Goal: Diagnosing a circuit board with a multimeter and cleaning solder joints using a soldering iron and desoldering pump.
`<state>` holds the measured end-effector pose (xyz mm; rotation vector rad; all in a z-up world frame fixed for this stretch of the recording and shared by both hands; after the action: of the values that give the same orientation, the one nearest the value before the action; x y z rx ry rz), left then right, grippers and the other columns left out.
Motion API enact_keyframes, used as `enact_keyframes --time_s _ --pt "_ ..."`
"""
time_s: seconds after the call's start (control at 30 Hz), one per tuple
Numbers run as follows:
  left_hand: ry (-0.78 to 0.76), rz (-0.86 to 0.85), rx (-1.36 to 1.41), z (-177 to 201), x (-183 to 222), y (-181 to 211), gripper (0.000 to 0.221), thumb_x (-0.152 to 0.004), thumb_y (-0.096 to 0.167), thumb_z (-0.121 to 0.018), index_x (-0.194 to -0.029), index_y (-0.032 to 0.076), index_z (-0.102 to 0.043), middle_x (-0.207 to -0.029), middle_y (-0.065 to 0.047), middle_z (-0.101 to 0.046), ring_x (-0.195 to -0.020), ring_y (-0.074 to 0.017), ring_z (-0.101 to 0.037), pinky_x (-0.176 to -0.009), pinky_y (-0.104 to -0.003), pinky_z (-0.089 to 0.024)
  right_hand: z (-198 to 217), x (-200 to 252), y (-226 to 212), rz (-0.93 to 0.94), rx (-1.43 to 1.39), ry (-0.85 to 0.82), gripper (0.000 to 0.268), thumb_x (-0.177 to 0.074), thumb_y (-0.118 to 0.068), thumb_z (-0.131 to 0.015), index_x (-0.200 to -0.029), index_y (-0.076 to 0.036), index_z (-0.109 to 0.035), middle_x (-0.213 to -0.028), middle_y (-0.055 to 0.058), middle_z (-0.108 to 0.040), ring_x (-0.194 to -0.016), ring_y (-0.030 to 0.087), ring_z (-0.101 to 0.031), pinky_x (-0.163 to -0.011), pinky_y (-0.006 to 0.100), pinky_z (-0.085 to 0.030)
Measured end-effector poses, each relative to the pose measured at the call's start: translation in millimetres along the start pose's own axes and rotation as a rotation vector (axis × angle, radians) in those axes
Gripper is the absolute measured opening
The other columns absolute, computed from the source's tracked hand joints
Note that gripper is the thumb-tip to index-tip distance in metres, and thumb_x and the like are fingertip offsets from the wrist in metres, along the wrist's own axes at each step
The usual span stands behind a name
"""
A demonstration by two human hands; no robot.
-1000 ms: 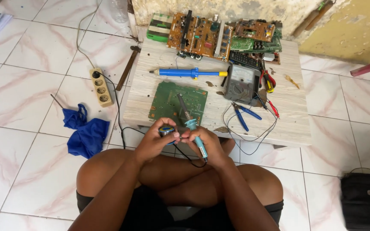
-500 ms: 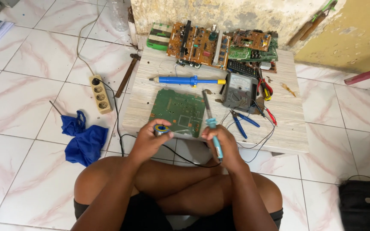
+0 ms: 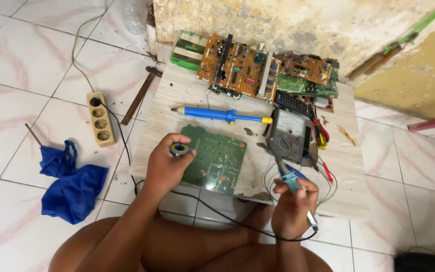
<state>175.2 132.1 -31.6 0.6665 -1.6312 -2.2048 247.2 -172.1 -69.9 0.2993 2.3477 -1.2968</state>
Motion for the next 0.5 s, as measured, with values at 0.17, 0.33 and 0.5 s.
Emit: enact_keyframes --time_s 0.17,0.33,0.5 --pt "0.051 0.119 -0.043 7.2 2.0 -10.5 0.028 -0.083 0.007 -0.076 -0.110 0.010 -0.066 -0.088 -0.001 -0.069 -0.073 -0.0104 -0.062 -0.068 -0.024 -0.050 -19.6 2.7 38.8 -0.177 -0.103 -0.007 0.019 -0.105 -0.026 -0.060 -0.118 -0.013 -0.055 -0.090 0.008 -0.064 -0.085 0.018 -0.063 -0.113 0.054 -0.045" --pt "-0.028 0.234 -0.118 6.5 -3.5 -2.2 0.028 -0.083 0.011 -0.076 -0.110 0.012 -0.068 -0.092 -0.002 -0.072 -0.078 -0.0127 -0.066 -0.074 -0.026 -0.054 -31.2 -5.6 53.0 -0.353 -0.275 -0.047 0.019 -0.106 -0.031 -0.062 -0.119 -0.017 -0.057 -0.093 0.007 -0.065 -0.092 0.021 -0.063 -0.116 0.064 -0.040" --pt "0.009 0.117 0.066 4.8 -15.1 -9.6 0.028 -0.086 0.002 -0.074 -0.111 0.008 -0.065 -0.093 -0.001 -0.067 -0.078 -0.0093 -0.062 -0.074 -0.023 -0.052 -40.1 28.5 51.1 -0.352 -0.441 -0.093 0.022 -0.112 -0.025 -0.052 -0.126 -0.011 -0.061 -0.105 0.010 -0.066 -0.097 0.021 -0.063 -0.105 0.052 -0.040"
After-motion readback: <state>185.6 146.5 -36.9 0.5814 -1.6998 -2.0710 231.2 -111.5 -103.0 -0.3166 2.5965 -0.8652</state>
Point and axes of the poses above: each hand's wrist, its own x-axis away from the middle knuckle, its own z-axis out of the back of the hand, y = z × x, the point moved 4 cm from there along -x, towards the middle knuckle
